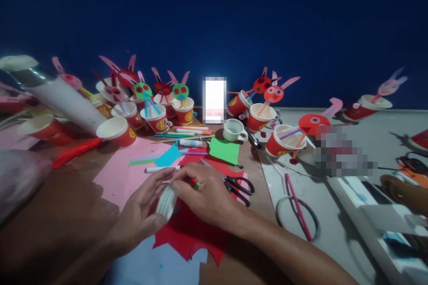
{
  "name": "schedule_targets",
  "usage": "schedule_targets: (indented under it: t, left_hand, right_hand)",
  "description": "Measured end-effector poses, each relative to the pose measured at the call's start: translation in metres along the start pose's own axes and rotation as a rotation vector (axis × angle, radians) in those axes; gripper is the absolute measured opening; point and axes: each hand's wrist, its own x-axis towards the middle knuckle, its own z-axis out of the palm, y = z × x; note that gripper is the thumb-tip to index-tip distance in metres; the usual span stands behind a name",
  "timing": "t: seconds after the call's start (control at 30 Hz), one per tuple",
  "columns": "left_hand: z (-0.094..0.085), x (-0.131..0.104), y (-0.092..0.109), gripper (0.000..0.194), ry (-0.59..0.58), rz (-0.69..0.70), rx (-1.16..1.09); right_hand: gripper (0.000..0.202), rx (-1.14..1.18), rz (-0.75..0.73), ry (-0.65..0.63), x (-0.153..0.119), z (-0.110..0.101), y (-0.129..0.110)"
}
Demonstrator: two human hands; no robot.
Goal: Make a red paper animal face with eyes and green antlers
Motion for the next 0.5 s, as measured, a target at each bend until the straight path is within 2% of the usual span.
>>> schedule_targets:
  t: [0.07, 0.13, 0.3, 0.5]
  left_hand:
    - [0.001, 0.002, 0.001, 0.062, -0.073, -0.092, -0.185]
    - [0.001, 0.003, 0.005, 0.06, -0.068, -0.165, -0.252]
    - [0.001, 0.006, 0.015, 0.061, 0.013, -0.23, -0.059]
    - [-0.002, 0.008, 0.012, 0.052, 0.022, -0.288, -0.018]
  right_hand:
    - [0.011, -0.003, 0.004, 0.0, 0.0, -0.001, 0.0]
    - [0.012, -0.012, -0.002, 0.005, 0.0, -0.001, 0.0]
    - [0.013, -0.037, -0.009, 0.02, 0.001, -0.001, -0.001]
    - [0.013, -0.025, -0.001, 0.033, 0.002, -0.005, -0.003]
